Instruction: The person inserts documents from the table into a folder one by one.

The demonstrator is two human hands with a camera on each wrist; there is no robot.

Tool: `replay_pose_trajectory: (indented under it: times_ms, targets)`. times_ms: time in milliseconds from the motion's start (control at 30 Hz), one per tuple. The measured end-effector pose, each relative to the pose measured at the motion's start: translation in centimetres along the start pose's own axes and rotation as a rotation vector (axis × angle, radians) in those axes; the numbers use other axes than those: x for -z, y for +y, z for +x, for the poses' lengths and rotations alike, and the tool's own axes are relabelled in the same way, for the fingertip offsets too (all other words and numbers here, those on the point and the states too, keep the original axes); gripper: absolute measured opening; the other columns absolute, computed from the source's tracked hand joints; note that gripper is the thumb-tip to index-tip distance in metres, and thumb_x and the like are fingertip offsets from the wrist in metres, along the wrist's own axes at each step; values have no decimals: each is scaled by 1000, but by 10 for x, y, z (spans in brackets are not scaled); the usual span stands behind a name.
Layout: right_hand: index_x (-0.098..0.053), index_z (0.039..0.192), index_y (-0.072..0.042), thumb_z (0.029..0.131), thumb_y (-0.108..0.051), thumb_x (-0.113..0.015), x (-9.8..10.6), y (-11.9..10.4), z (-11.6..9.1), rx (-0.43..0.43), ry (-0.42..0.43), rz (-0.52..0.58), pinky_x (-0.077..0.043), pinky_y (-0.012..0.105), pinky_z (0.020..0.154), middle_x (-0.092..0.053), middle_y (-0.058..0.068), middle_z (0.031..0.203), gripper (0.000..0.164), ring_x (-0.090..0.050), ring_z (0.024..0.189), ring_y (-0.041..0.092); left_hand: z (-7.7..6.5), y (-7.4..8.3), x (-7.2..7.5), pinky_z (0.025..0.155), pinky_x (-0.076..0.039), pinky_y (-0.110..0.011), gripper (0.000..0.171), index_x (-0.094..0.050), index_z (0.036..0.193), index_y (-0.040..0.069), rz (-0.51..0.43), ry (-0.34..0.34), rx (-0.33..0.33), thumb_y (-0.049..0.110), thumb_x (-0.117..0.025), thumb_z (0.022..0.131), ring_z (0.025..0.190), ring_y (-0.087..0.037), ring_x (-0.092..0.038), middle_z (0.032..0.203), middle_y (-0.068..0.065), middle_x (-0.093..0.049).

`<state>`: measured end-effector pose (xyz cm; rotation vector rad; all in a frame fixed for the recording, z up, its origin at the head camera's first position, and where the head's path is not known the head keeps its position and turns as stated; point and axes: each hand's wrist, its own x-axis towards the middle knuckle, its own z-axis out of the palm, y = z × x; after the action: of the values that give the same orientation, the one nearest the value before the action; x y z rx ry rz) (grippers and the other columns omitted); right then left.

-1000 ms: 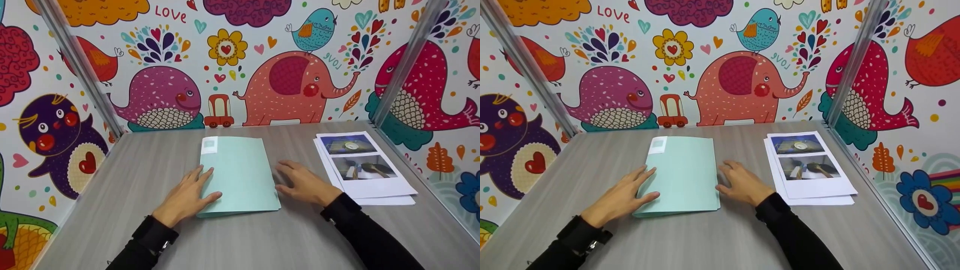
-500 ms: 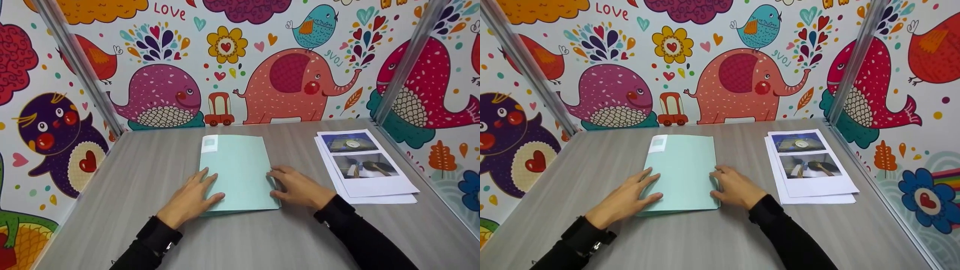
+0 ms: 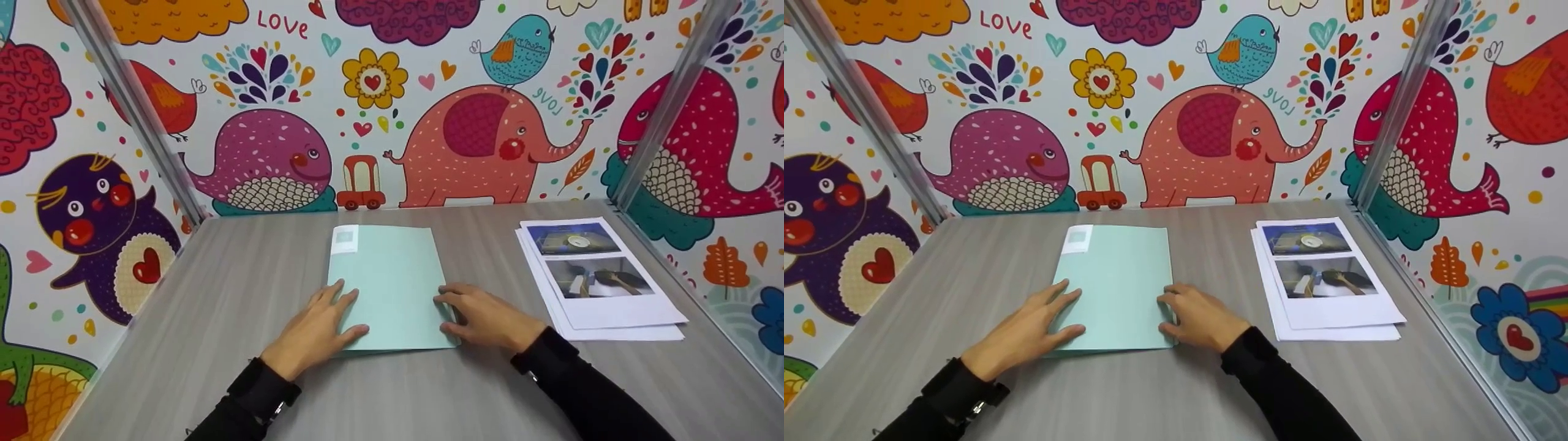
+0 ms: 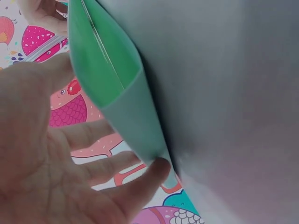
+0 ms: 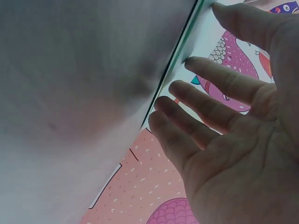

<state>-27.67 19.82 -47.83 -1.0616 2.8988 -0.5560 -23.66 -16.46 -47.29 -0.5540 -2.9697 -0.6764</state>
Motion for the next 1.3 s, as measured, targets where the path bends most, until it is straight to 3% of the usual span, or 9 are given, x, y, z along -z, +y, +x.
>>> replay_pose_trajectory:
  times_ms: [400,733,1300]
  targets:
    - [-74,151,-2,109,-26,-85,-3,2,-6,-17,-22,25,-58,63,126,-71,24,160,50,-70,148,43,0,3,-2,129,-52,-72,76,-63,167,6,25,-21,-10,51,-83,108,165,-59,-49,180,-29,-49]
    - [-77,147,-1,107,-24,-87,2,-1,-3,9,-26,15,-60,61,123,-74,23,156,47,-73,144,41,-4,4,0,125,-56,-69,72,-67,162,3,46,10,-45,48,-84,108,159,-60,-54,175,-31,-54]
    - [-81,139,-2,106,-22,-88,7,-1,-9,49,-15,-2,-66,57,115,-79,19,141,39,-79,126,34,-6,11,-1,120,-61,-69,74,-67,162,5,29,-30,-42,48,-87,105,160,-52,-55,176,-29,-54]
